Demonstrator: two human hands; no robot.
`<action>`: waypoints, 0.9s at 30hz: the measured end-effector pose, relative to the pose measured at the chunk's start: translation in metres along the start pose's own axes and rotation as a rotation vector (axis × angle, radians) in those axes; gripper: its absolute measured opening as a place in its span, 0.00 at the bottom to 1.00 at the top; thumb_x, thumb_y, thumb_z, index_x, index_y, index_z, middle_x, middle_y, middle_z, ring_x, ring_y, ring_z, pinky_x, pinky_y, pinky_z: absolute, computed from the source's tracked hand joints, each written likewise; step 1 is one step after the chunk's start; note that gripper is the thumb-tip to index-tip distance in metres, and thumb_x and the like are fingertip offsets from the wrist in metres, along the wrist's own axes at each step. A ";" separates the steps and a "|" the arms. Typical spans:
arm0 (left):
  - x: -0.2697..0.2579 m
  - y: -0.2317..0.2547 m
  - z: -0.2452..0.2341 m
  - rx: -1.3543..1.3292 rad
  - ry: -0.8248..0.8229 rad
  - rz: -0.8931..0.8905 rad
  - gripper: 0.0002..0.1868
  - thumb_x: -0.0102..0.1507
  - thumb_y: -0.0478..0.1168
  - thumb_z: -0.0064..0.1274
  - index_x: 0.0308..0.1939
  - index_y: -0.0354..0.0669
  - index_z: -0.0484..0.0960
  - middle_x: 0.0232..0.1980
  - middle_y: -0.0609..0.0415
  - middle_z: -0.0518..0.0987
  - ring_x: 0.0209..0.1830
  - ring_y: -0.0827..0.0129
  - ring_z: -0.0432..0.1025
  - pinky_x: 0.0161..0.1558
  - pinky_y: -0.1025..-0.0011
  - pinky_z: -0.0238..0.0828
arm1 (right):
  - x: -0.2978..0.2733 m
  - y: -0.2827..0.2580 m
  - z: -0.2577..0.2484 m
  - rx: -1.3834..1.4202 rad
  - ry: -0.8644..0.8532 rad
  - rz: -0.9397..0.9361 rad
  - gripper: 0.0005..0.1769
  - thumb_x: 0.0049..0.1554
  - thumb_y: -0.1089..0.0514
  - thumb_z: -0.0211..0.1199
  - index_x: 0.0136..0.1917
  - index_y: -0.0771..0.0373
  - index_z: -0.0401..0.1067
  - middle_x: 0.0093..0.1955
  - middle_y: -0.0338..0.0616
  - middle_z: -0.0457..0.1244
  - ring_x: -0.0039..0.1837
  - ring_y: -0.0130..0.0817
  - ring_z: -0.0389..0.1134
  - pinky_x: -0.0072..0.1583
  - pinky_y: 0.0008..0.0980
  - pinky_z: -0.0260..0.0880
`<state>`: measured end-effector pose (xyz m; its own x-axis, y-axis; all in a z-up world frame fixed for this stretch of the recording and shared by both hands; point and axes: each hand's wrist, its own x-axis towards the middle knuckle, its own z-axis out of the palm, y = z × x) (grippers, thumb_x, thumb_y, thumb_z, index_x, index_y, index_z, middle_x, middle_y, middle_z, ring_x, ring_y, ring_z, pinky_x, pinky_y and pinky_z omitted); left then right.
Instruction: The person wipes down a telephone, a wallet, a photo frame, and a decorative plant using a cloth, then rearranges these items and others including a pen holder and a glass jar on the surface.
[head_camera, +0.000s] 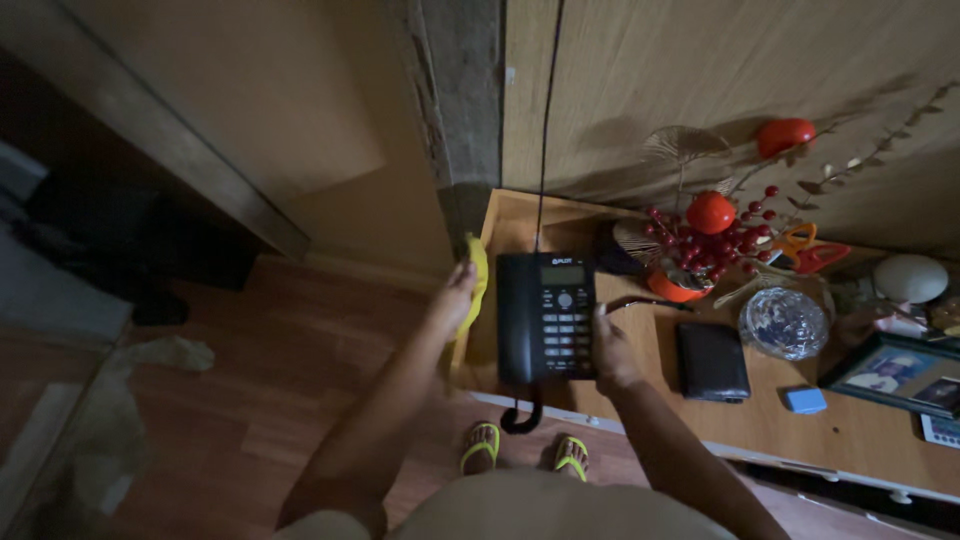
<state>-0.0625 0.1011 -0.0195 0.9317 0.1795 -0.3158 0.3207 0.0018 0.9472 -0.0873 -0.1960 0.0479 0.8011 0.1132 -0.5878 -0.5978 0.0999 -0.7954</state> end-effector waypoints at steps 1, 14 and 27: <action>0.005 0.001 0.002 0.012 0.022 0.009 0.36 0.71 0.64 0.31 0.75 0.48 0.62 0.70 0.49 0.74 0.69 0.63 0.69 0.66 0.65 0.63 | 0.005 0.001 0.003 0.020 -0.005 -0.014 0.32 0.67 0.31 0.44 0.56 0.61 0.71 0.39 0.41 0.65 0.35 0.28 0.66 0.33 0.29 0.65; -0.027 0.019 -0.021 -0.629 0.250 -0.140 0.27 0.70 0.57 0.48 0.60 0.37 0.80 0.47 0.48 0.82 0.40 0.67 0.77 0.40 0.66 0.78 | 0.043 -0.020 0.040 0.073 0.078 -0.062 0.34 0.64 0.30 0.43 0.60 0.59 0.72 0.42 0.40 0.69 0.37 0.28 0.68 0.35 0.28 0.65; -0.058 0.058 -0.044 -0.871 0.035 0.079 0.26 0.71 0.51 0.42 0.65 0.36 0.73 0.58 0.44 0.80 0.55 0.60 0.78 0.55 0.61 0.79 | 0.086 -0.001 0.048 0.044 0.150 -0.019 0.45 0.61 0.27 0.46 0.76 0.63 0.59 0.63 0.50 0.68 0.61 0.41 0.70 0.60 0.39 0.71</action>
<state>-0.1057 0.1337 0.0561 0.9352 0.2412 -0.2593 -0.0023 0.7363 0.6766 -0.0194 -0.1393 0.0052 0.8062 -0.0373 -0.5905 -0.5803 0.1445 -0.8015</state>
